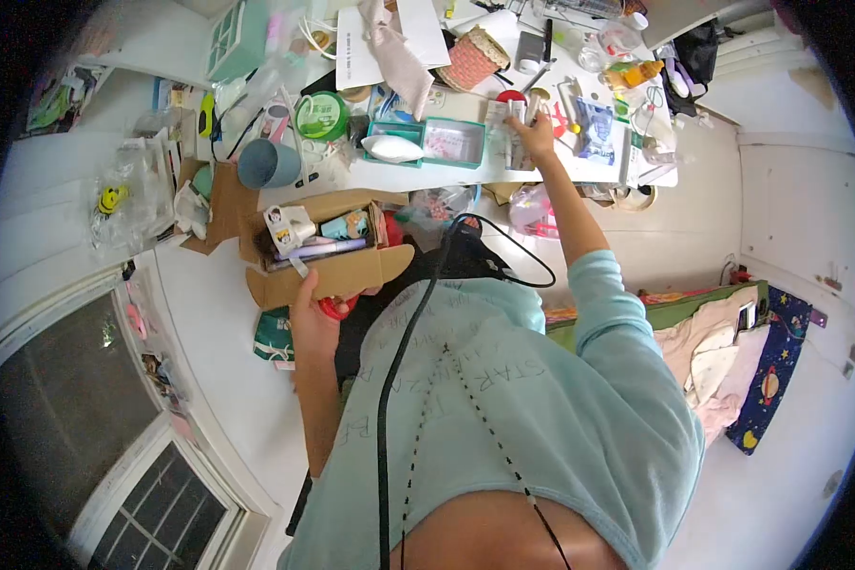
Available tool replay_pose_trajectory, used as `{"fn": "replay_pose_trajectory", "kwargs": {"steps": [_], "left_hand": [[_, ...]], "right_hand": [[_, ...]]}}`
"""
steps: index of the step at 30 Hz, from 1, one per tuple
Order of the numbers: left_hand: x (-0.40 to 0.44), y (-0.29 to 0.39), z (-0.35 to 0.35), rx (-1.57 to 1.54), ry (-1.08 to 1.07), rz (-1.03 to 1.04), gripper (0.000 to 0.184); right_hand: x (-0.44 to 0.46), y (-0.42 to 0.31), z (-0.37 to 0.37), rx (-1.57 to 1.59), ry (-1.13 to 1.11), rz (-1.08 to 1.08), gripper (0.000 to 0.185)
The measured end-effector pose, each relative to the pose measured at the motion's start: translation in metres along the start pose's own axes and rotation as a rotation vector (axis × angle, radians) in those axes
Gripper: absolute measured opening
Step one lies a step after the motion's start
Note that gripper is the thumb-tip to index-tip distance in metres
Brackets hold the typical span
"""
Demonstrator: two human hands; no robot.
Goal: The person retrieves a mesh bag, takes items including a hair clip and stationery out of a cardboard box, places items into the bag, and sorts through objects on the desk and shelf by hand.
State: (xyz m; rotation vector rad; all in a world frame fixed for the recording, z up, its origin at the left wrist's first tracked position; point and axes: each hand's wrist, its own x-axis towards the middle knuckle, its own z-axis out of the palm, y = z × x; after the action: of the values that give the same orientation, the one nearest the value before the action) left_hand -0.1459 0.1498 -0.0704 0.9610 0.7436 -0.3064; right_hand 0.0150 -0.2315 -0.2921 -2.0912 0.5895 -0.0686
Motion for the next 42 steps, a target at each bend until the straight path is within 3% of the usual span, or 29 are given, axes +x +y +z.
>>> {"fn": "replay_pose_trajectory", "kwargs": {"steps": [3, 4, 7, 8, 9, 10, 11, 12, 13, 14, 15, 17, 19, 21, 23, 25, 28, 34, 37, 40, 42], "left_hand": [[-0.004, -0.010, 0.002, -0.008, 0.022, -0.017, 0.030], [-0.004, -0.013, 0.002, -0.019, 0.020, -0.022, 0.030], [-0.006, -0.022, 0.008, -0.025, -0.008, 0.004, 0.030], [-0.006, -0.025, 0.009, -0.024, -0.005, 0.027, 0.029], [-0.002, -0.031, 0.002, -0.035, -0.034, 0.017, 0.028], [0.004, -0.037, -0.006, -0.048, -0.059, 0.013, 0.027], [0.004, -0.038, -0.003, -0.038, -0.034, 0.019, 0.026], [0.004, -0.040, 0.004, -0.029, -0.014, 0.024, 0.024], [0.002, -0.041, 0.010, -0.018, -0.015, 0.035, 0.024], [0.000, -0.041, 0.018, -0.005, -0.023, 0.042, 0.024], [-0.001, -0.044, 0.023, 0.009, -0.036, 0.045, 0.024], [-0.001, -0.052, 0.027, 0.041, -0.044, 0.062, 0.027], [0.003, -0.059, 0.030, 0.054, -0.072, 0.067, 0.029], [0.008, -0.069, 0.029, 0.050, -0.124, 0.059, 0.031], [0.002, -0.072, 0.040, 0.118, -0.078, 0.051, 0.034], [0.000, -0.078, 0.046, 0.203, -0.030, 0.047, 0.034], [-0.016, -0.073, 0.067, 0.272, 0.000, 0.081, 0.032], [-0.016, -0.084, 0.063, 0.191, -0.033, 0.084, 0.030], [-0.015, -0.089, 0.065, 0.161, -0.031, 0.087, 0.031], [-0.015, -0.089, 0.067, 0.143, -0.033, 0.072, 0.031], [-0.014, -0.093, 0.066, 0.125, -0.060, 0.067, 0.032]], "right_hand": [[-0.008, -0.016, -0.009, 0.163, -0.092, 0.058, 0.042], [0.003, -0.007, -0.005, 0.022, -0.093, 0.097, 0.048], [0.021, 0.025, 0.015, -0.111, 0.288, -0.374, 0.060], [0.022, 0.018, 0.014, -0.292, 0.269, -0.323, 0.068], [0.023, 0.014, 0.005, -0.221, 0.071, -0.151, 0.069], [0.024, 0.006, 0.000, -0.198, -0.022, -0.135, 0.068], [0.026, 0.010, 0.003, -0.311, 0.031, -0.126, 0.072], [0.027, 0.004, 0.000, -0.266, -0.052, -0.117, 0.071], [0.043, 0.035, 0.012, -0.168, 0.064, -0.290, 0.068], [0.036, 0.019, 0.003, -0.351, 0.056, -0.269, 0.067], [0.035, 0.014, -0.002, -0.314, 0.117, -0.386, 0.060], [0.006, -0.043, -0.027, 0.054, 0.156, -0.420, 0.049], [-0.049, -0.120, -0.053, 0.388, 0.006, -0.449, 0.037], [-0.108, -0.179, -0.072, 0.342, -0.203, -0.705, 0.034], [-0.165, -0.226, -0.081, 0.249, -0.549, -0.925, 0.036], [-0.191, -0.232, -0.057, 0.123, -0.679, -1.254, 0.039], [-0.202, -0.216, -0.021, -0.166, -0.580, -1.373, 0.049], [-0.199, -0.202, -0.021, -0.364, -0.655, -1.025, 0.046], [-0.200, -0.193, -0.027, -0.289, -0.632, -0.968, 0.044], [-0.201, -0.190, -0.026, -0.228, -0.729, -0.767, 0.044], [-0.199, -0.188, -0.027, -0.179, -0.660, -0.862, 0.044]]}}
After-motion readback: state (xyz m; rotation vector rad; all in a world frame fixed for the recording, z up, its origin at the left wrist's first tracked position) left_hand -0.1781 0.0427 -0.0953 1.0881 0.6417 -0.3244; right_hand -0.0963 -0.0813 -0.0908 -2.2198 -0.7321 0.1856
